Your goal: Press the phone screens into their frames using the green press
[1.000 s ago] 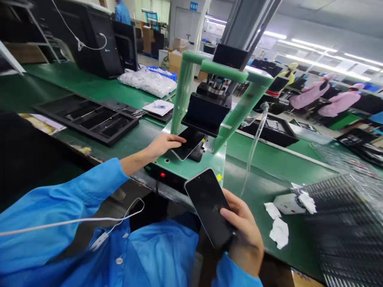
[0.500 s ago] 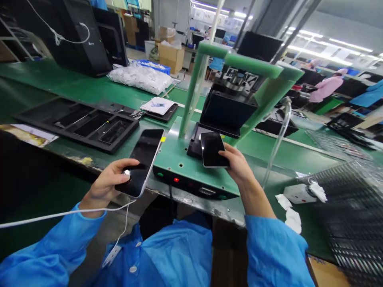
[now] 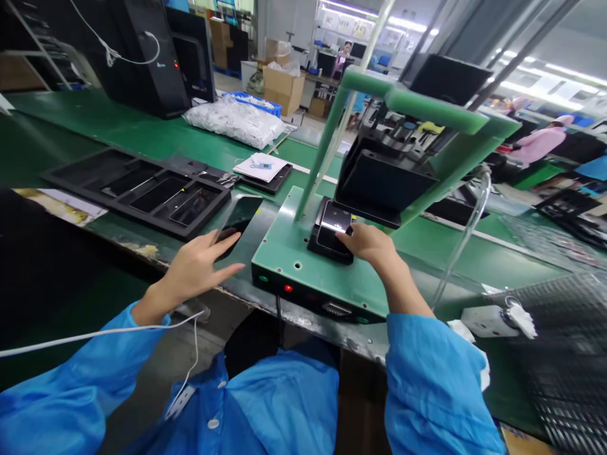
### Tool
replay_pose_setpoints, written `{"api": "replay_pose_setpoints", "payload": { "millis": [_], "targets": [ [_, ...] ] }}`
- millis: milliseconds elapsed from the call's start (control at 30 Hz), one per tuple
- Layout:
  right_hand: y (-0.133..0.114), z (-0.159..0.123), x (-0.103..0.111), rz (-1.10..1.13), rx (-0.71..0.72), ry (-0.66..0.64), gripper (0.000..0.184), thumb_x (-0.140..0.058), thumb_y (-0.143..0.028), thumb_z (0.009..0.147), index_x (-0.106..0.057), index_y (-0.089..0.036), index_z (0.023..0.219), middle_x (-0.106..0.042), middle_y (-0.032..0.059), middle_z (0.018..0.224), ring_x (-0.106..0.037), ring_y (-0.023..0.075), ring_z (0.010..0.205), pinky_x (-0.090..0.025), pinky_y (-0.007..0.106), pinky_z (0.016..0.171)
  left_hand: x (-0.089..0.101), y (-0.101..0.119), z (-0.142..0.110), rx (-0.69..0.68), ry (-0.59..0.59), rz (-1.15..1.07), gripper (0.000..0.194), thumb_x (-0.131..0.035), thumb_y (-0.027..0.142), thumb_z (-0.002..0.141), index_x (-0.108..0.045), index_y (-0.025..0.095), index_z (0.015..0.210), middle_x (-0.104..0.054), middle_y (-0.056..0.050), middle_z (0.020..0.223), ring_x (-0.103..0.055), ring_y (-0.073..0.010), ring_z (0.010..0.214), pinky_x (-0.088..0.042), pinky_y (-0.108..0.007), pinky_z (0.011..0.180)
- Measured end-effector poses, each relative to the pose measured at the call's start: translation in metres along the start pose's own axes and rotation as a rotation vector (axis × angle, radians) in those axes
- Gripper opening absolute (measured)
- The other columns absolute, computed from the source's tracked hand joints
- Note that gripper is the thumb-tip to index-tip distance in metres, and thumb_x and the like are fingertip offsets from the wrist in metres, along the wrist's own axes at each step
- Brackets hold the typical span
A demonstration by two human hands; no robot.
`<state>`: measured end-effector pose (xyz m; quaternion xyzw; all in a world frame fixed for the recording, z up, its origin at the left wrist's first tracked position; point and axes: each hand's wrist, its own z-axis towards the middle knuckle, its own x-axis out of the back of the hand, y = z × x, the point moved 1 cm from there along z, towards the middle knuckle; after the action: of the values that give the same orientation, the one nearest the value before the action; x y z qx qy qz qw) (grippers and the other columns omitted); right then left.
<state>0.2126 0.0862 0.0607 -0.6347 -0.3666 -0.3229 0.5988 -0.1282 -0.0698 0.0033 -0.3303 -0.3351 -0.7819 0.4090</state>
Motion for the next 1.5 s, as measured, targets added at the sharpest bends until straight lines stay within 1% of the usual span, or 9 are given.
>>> {"api": "replay_pose_setpoints", "payload": {
  "millis": [167,333,467,667,767,933,1167,1333,1500],
  "targets": [
    [0.034,-0.056,-0.003,-0.468,0.315,0.081,0.043,-0.052,-0.044,0.098,-0.069,-0.02,0.129,-0.07,0.0162,0.111,-0.066,0.0371,0.106,-0.053,0.053,0.091,-0.035,0.014,0.015,-0.14,-0.167,0.254,0.086,-0.083,0.053,0.077,-0.053,0.005,0.142,-0.048,-0.027,0.15,-0.056,-0.04,0.13,-0.05,-0.045,0.104],
    [0.105,-0.136,-0.011,-0.46,0.696,0.101,0.064,-0.044,-0.054,0.102,-0.045,-0.017,0.154,-0.044,0.014,0.155,-0.045,0.0368,0.14,-0.049,0.053,0.108,-0.048,0.012,0.016,-0.179,-0.194,0.306,0.089,-0.083,0.056,0.076,-0.053,0.005,0.142,-0.046,-0.027,0.152,-0.059,-0.0382,0.127,-0.049,-0.043,0.104],
    [0.134,-0.156,-0.025,-0.491,0.773,0.255,0.068,-0.039,-0.043,0.105,-0.015,-0.025,0.165,-0.036,0.01,0.161,-0.039,0.0358,0.145,-0.048,0.053,0.108,-0.051,0.012,0.017,-0.175,-0.221,0.298,0.094,-0.079,0.063,0.077,-0.05,0.003,0.143,-0.047,-0.029,0.15,-0.059,-0.0379,0.126,-0.049,-0.042,0.104],
    [0.128,-0.155,-0.036,-0.351,0.722,0.33,0.068,-0.039,-0.059,0.102,-0.029,-0.026,0.162,-0.043,0.0077,0.157,-0.042,0.0367,0.143,-0.05,0.051,0.105,-0.027,0.007,0.012,-0.035,-0.197,0.173,0.072,-0.059,0.059,0.095,-0.05,0.008,0.146,-0.055,-0.024,0.144,-0.062,-0.0334,0.125,-0.052,-0.041,0.104],
    [0.128,-0.156,-0.041,-0.24,0.688,0.371,0.065,-0.043,-0.058,0.102,-0.035,-0.028,0.16,-0.046,0.0077,0.155,-0.043,0.0373,0.142,-0.043,0.055,0.112,0.009,-0.013,0.014,0.113,-0.081,0.116,0.052,-0.037,0.033,0.104,-0.044,0.015,0.153,-0.053,-0.016,0.149,-0.06,-0.0268,0.129,-0.048,-0.038,0.111],
    [0.134,-0.154,-0.049,-0.141,0.637,0.41,0.061,-0.048,-0.057,0.101,-0.043,-0.027,0.155,-0.05,0.0084,0.151,-0.043,0.0372,0.141,-0.038,0.057,0.117,0.044,-0.083,0.038,0.43,-0.109,0.22,0.079,-0.042,0.015,0.092,-0.009,0.015,0.164,-0.054,-0.015,0.149,-0.063,-0.0284,0.123,-0.047,-0.039,0.109],
    [0.135,-0.153,-0.049,-0.16,0.696,0.401,0.061,-0.049,-0.054,0.102,-0.042,-0.025,0.155,-0.05,0.0108,0.151,-0.043,0.039,0.141,-0.041,0.061,0.113,-0.014,-0.152,0.053,0.593,-0.277,0.255,0.057,-0.053,0.008,0.086,-0.055,0.011,0.143,-0.063,-0.016,0.137,-0.061,-0.0284,0.125,-0.045,-0.037,0.11],
    [0.141,-0.149,-0.048,-0.231,0.743,0.421,0.061,-0.05,-0.047,0.102,-0.037,-0.024,0.157,-0.05,0.012,0.15,-0.046,0.0398,0.138,-0.046,0.06,0.109,-0.047,-0.172,0.052,0.598,-0.258,0.231,0.039,-0.06,0.037,0.099,-0.06,0.013,0.131,-0.059,-0.014,0.139,-0.056,-0.0278,0.13,-0.043,-0.053,0.113],
    [0.16,-0.138,-0.049,-0.353,0.798,0.398,0.068,-0.058,-0.038,0.098,-0.032,-0.027,0.16,-0.05,0.0122,0.15,-0.052,0.0401,0.133,-0.056,0.054,0.099,-0.055,-0.19,0.051,0.589,-0.241,0.214,0.034,-0.06,0.041,0.099,-0.066,0.013,0.119,-0.063,-0.013,0.132,-0.058,-0.0269,0.128,-0.045,-0.053,0.113]
  ]
}}
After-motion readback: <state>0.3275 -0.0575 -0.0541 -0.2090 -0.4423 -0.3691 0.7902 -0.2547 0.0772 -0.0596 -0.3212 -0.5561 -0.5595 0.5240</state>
